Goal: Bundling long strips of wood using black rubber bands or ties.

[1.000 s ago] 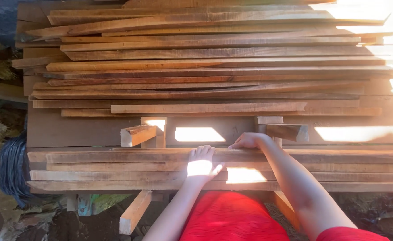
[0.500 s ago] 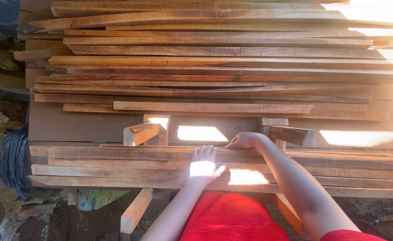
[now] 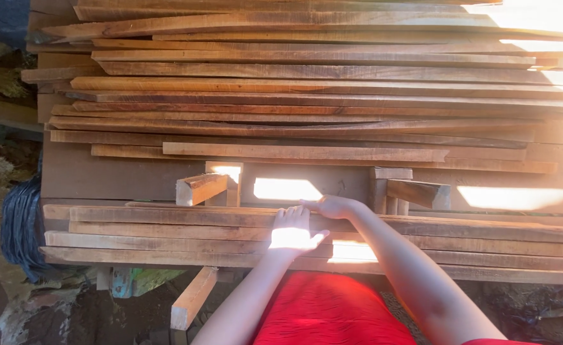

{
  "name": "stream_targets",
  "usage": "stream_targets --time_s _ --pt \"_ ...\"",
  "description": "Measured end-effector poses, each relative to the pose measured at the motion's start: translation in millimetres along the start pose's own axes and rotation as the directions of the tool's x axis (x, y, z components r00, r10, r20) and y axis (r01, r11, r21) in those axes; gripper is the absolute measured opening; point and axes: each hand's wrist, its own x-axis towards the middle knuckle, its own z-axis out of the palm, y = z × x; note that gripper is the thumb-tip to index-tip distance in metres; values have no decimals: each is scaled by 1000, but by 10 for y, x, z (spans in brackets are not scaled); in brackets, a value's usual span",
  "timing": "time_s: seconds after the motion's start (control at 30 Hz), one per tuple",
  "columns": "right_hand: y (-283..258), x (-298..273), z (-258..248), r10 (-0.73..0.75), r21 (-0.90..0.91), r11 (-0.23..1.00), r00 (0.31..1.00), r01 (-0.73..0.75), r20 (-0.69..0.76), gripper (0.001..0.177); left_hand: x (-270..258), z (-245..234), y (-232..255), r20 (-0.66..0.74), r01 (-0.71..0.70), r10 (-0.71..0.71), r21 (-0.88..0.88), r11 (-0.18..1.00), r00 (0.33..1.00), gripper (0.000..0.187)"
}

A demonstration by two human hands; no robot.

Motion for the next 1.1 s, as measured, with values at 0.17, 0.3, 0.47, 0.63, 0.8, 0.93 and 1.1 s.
stream_targets --time_s 0.17,0.3,0.47,0.63,0.8,0.93,1.1 --pt "-35 21 152 35 4 999 988 -35 -148 86 176 -173 -31 166 64 -46 -105 992 985 69" --pt "-403 -378 158 91 -127 983 958 -129 -273 79 184 -314 -15 298 117 -85 -91 989 951 72" --pt "-390 -808 698 -360 -270 925 394 266 -846 43 -261 242 -125 -328 -142 153 58 988 932 66" --pt "214 -1200 1392 -191 9 826 296 563 -936 31 -1116 572 -214 -665 -322 192 -76 944 722 45" --pt "1112 -1108 1847 115 750 516 834 415 -540 59 -1562 1586 -953 -330 -66 -308 -771 634 892 28" --pt "1144 -1170 1968 291 873 486 934 44 -209 69 -1474 1642 -1126 88 259 -495 -921 290 865 47" --pt "970 -967 1914 310 866 -415 938 278 -153 63 -952 1320 -1005 432 78 -411 -759 -646 803 79"
